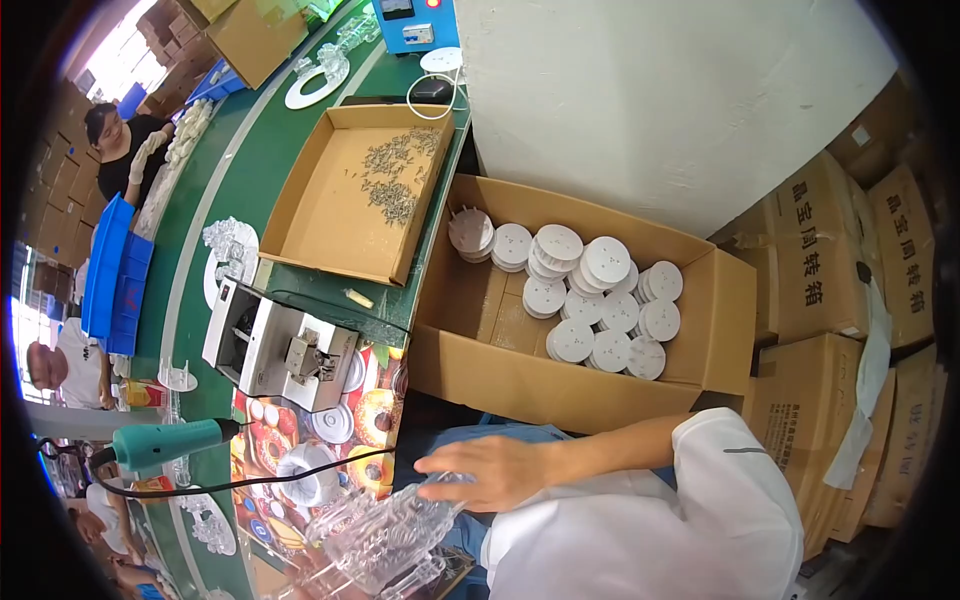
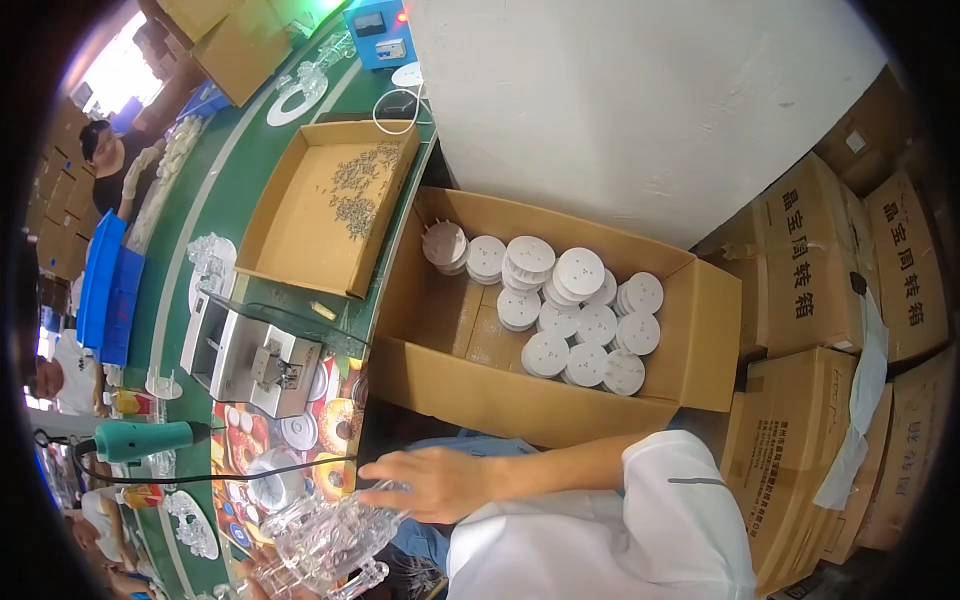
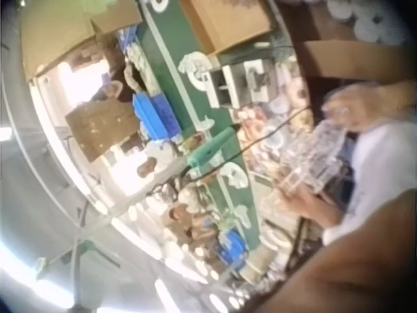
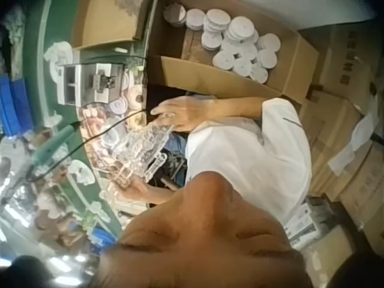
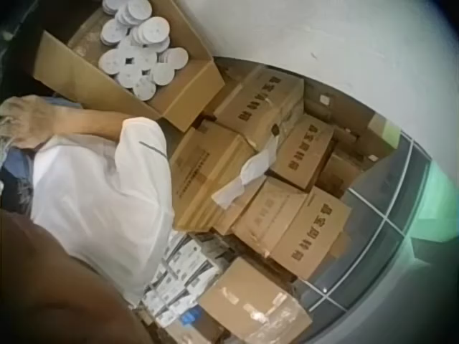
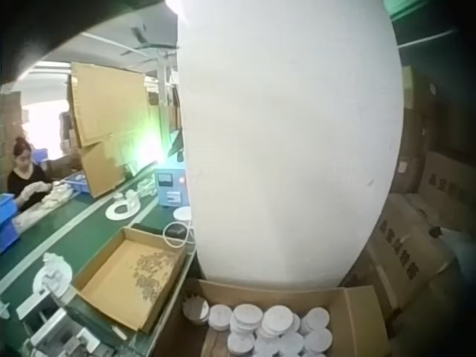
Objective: The recorder is assembling small white plastic components at a factory workstation using an electric screwdriver.
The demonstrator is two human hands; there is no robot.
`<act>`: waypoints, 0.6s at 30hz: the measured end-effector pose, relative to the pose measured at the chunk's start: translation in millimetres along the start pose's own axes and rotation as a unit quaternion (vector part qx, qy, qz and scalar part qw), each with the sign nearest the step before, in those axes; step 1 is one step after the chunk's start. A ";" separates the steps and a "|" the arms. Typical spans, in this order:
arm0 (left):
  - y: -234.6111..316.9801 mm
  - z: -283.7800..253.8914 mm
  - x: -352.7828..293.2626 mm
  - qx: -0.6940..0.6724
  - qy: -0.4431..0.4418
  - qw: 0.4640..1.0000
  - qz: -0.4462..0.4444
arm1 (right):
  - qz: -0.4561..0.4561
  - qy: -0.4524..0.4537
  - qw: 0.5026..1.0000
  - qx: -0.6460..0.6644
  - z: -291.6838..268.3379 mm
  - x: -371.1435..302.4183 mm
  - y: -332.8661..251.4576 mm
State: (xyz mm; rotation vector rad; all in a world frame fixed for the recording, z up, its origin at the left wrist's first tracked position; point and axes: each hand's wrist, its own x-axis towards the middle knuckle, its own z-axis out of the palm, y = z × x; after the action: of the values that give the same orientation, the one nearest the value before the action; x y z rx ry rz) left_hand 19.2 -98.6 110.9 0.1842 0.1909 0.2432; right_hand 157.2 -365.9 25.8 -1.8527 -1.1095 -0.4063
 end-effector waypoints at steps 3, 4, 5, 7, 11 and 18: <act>-6.4 30.9 -10.7 0.370 0.223 0.858 0.278 | 0.099 0.077 0.980 0.152 -32.3 -27.0 39.7; -3.2 10.5 2.5 0.365 0.234 0.858 0.275 | 0.199 0.090 0.974 0.064 -29.9 -51.6 67.9; -5.1 9.1 2.0 0.376 0.235 0.856 0.266 | 0.441 0.140 0.874 0.149 -29.9 -63.1 89.7; -9.1 15.3 -1.0 0.401 0.230 0.852 0.246 | 0.580 0.356 0.697 0.227 -34.0 -123.9 181.7; -16.9 24.9 2.0 0.455 0.224 0.836 0.210 | 0.588 0.522 0.567 0.245 -50.9 -157.5 283.5; -44.4 51.3 6.3 0.533 0.212 0.809 0.128 | 0.609 0.600 0.400 0.331 -59.4 -182.1 339.7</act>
State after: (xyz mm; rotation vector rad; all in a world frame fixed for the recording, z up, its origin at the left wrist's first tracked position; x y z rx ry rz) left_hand 45.7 -147.4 150.4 1.2982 0.7489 0.4281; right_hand 348.5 -572.7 -243.7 -0.6975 1.0631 -0.1946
